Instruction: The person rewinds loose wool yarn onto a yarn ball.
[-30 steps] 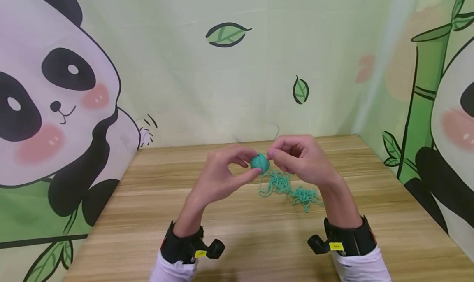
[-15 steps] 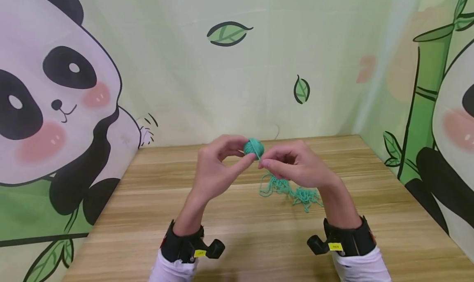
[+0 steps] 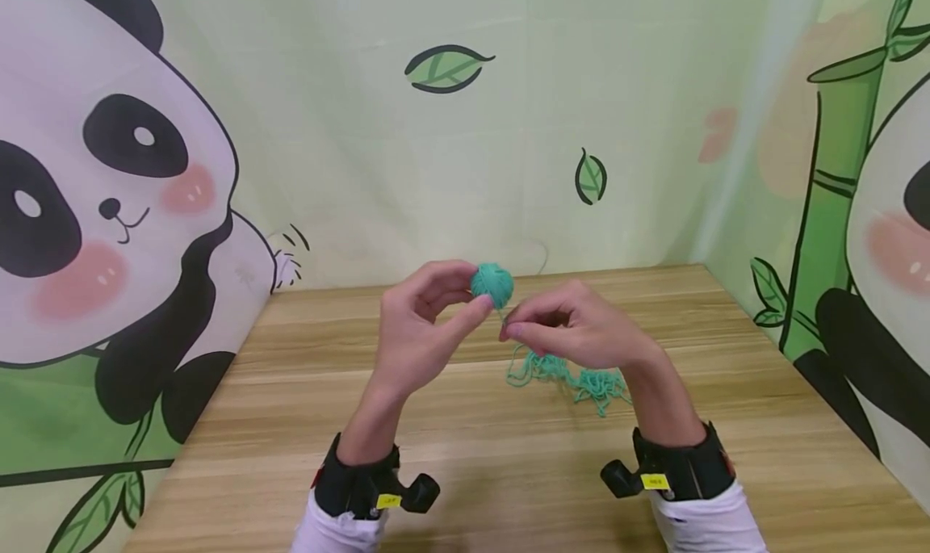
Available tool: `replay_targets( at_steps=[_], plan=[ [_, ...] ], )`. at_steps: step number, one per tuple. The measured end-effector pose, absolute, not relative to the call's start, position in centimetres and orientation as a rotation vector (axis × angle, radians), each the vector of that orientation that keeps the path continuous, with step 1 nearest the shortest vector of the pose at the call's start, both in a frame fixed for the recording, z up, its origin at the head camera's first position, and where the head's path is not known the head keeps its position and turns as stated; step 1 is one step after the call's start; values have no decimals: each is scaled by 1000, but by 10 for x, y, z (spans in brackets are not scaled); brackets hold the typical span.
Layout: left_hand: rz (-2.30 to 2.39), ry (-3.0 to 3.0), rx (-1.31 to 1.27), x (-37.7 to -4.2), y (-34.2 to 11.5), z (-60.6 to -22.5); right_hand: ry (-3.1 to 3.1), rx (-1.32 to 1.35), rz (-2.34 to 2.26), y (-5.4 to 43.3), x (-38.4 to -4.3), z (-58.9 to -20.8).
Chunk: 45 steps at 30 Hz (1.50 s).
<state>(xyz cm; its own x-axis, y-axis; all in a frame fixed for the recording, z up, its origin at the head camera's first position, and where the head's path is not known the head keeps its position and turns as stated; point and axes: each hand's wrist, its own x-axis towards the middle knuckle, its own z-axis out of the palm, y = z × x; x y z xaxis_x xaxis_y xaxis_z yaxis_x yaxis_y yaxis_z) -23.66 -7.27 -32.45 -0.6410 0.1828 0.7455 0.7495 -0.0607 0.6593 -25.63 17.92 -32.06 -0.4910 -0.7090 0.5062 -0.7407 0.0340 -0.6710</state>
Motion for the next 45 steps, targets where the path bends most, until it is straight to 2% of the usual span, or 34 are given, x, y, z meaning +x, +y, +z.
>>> replay_targets(
  at_steps=[11, 21, 31, 45],
  plan=[
    [-1820, -1781, -1121, -234, -75, -322, -2386, 1462, 1404, 179, -258, -321],
    [-1782, -1865, -1295, -232, -76, -322, -2368, 1219, 1528, 184, -259, -321],
    [-1726, -1933, -1376, -233, -77, -325, -2207, 1262, 1782, 185, -257, -319],
    [-1380, -2111, -1410, -237, -75, -328, -2203, 1196, 1790, 186, -252, -316]
  ],
)
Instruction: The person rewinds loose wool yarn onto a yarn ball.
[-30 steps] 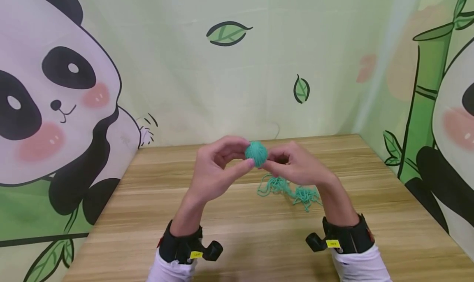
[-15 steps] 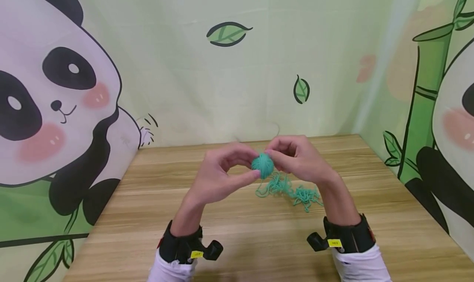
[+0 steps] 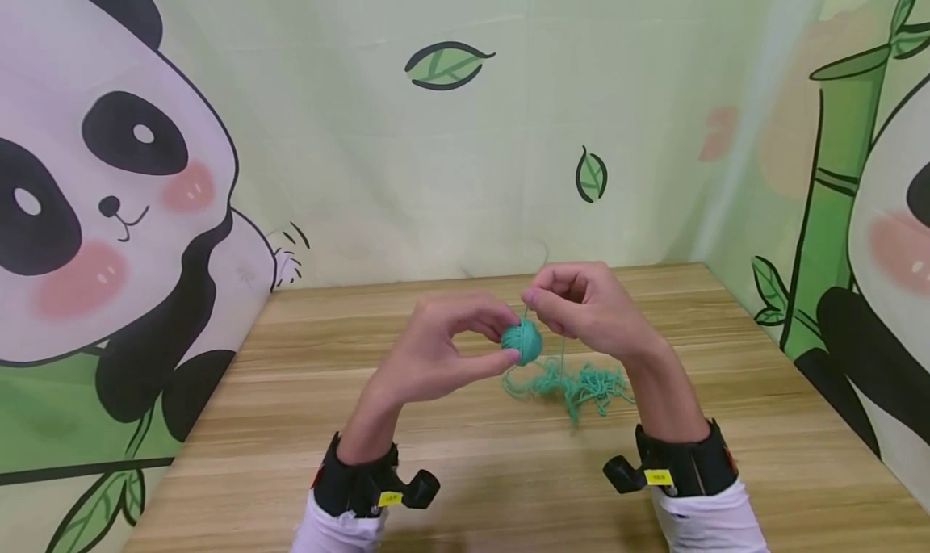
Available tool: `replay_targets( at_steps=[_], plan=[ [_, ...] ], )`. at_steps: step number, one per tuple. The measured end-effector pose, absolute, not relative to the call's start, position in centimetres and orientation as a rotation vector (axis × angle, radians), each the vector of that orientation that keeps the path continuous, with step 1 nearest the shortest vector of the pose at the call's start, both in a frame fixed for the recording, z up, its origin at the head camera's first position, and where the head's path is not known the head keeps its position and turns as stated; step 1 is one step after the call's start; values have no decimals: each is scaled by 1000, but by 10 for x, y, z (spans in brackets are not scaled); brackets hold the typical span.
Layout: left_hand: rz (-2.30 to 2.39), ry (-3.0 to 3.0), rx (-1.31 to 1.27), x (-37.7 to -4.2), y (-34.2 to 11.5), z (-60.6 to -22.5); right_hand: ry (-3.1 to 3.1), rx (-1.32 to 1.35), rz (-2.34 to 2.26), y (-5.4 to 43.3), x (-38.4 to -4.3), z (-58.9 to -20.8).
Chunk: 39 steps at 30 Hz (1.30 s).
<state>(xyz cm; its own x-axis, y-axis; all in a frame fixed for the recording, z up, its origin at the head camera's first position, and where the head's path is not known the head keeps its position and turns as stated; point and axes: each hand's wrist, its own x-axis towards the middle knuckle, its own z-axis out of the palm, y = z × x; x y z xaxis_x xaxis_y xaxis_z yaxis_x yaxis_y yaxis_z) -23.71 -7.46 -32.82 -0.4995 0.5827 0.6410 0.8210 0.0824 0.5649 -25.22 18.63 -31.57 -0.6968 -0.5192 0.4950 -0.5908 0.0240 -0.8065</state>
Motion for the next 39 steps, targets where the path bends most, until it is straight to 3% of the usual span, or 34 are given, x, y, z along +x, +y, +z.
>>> replay_targets(
  at_steps=[8, 16, 39],
  plan=[
    [-1238, -2162, -1320, -240, -73, -330, -2159, 1205, 1782, 188, -250, -315],
    [-1249, -2099, -1223, -242, -73, -330, -2104, 1381, 1789, 188, -251, -316],
    [-1521, -1818, -971, -243, -69, -331, -2140, 1596, 1631, 181, -253, -318]
  ],
)
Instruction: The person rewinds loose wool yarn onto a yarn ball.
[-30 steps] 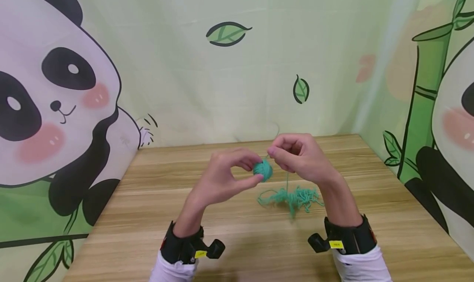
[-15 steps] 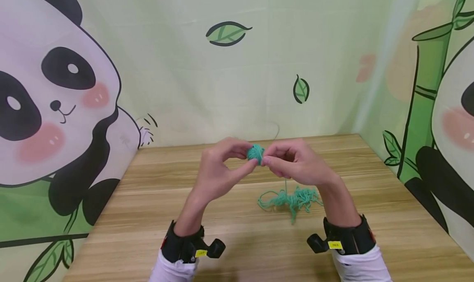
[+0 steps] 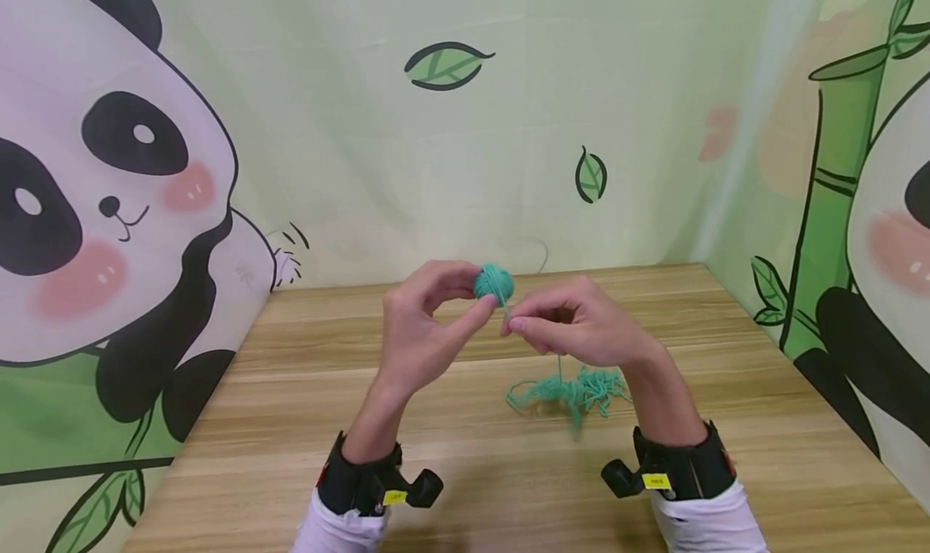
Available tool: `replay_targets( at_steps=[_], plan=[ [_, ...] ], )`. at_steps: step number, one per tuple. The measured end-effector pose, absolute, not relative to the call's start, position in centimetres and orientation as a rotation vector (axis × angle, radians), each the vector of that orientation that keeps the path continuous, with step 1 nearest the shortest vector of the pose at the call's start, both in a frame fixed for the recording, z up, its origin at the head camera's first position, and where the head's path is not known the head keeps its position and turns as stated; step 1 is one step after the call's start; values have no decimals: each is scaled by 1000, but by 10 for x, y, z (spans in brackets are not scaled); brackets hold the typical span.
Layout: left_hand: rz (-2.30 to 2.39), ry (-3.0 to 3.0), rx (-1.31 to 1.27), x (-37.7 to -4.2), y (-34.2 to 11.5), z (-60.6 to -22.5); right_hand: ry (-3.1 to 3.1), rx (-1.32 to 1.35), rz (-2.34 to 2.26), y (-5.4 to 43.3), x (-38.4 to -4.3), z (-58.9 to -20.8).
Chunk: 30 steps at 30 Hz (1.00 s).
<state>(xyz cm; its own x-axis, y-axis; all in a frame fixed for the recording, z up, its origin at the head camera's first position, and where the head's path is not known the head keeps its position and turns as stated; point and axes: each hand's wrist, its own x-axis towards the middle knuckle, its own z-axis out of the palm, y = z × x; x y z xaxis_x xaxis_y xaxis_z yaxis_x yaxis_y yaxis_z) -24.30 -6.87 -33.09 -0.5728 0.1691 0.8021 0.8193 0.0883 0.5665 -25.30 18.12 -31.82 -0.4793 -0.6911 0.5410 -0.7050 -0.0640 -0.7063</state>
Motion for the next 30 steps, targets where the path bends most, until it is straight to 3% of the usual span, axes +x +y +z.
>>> replay_targets(
  at_steps=[8, 17, 23, 30],
  plan=[
    [-1667, -1737, -950, -240, -68, -329, -2188, 1658, 1565, 179, -254, -319],
    [-1894, -1679, -1115, -235, -73, -326, -2237, 1689, 1540, 178, -254, -319],
    [-1916, -1686, -1305, -233, -73, -324, -2253, 1584, 1559, 181, -256, -321],
    [-1888, -1726, -1339, -231, -74, -322, -2265, 1403, 1617, 186, -256, -319]
  ],
)
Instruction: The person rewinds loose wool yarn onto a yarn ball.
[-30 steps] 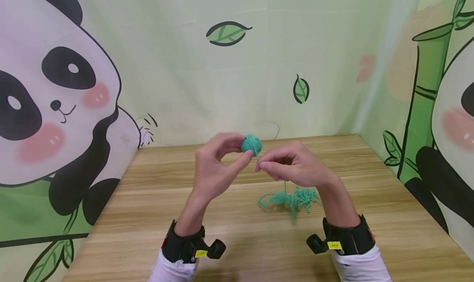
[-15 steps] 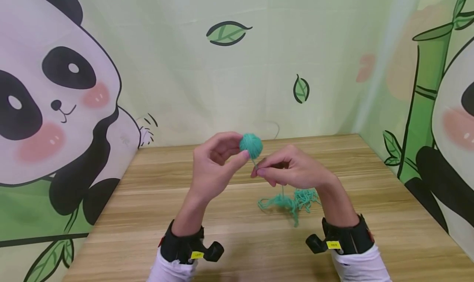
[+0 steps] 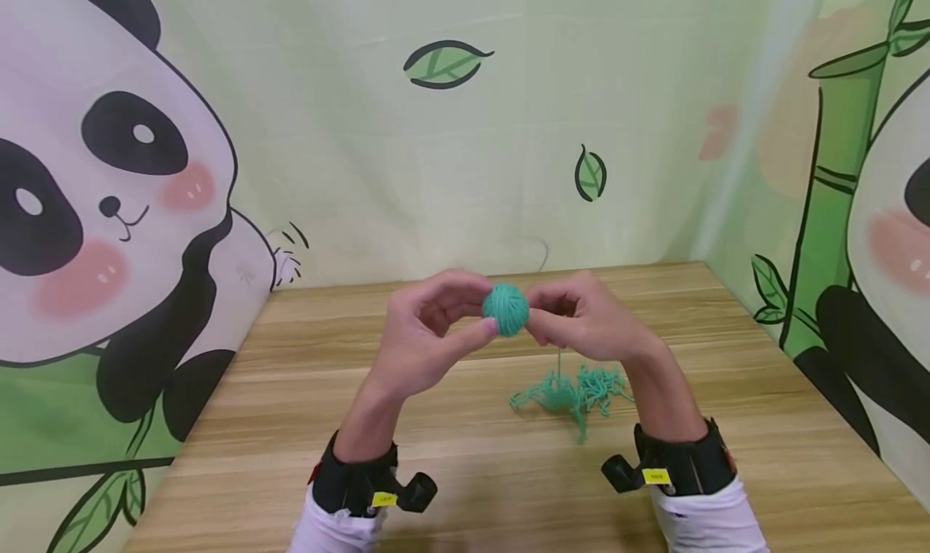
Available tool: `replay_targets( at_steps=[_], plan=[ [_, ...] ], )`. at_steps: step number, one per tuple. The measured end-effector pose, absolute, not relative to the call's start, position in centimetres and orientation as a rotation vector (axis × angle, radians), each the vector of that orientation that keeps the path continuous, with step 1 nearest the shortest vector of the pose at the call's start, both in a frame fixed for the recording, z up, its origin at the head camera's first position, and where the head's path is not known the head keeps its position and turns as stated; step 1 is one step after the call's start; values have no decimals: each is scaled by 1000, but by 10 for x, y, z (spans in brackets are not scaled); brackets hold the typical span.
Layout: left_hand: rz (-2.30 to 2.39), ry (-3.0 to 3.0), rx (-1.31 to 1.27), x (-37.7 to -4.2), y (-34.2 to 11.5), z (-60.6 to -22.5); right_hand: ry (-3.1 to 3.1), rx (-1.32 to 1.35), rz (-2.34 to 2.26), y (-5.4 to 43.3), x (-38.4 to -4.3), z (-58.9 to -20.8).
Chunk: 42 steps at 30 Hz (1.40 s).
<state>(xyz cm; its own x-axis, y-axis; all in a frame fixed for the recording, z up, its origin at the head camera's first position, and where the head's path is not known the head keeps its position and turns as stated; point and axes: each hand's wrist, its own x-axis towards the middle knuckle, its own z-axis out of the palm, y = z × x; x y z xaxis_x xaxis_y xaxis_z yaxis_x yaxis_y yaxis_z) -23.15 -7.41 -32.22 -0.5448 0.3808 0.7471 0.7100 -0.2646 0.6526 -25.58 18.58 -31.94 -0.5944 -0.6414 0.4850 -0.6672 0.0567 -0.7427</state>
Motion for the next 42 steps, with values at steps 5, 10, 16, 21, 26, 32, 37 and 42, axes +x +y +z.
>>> replay_targets(
  at_steps=[5, 10, 16, 21, 26, 32, 37, 42],
  plan=[
    [-1846, -1781, -1355, -232, -75, -324, -2217, 1355, 1668, 187, -255, -319],
    [-1813, -1841, -1420, -231, -76, -325, -2168, 1329, 1748, 186, -253, -319],
    [-1765, -1878, -1473, -231, -75, -325, -2146, 1276, 1787, 187, -251, -318],
    [-1698, -1943, -1437, -233, -75, -326, -2110, 1267, 1781, 189, -249, -317],
    [-1652, -1994, -1373, -235, -74, -327, -2081, 1299, 1777, 188, -249, -316],
    [-1746, -2030, -1238, -235, -73, -326, -2078, 1287, 1745, 187, -249, -316],
    [-1818, -2030, -1182, -234, -72, -326, -2059, 1221, 1702, 183, -248, -315],
    [-1865, -1974, -1179, -235, -69, -327, -2008, 1126, 1669, 178, -247, -315]
  ],
)
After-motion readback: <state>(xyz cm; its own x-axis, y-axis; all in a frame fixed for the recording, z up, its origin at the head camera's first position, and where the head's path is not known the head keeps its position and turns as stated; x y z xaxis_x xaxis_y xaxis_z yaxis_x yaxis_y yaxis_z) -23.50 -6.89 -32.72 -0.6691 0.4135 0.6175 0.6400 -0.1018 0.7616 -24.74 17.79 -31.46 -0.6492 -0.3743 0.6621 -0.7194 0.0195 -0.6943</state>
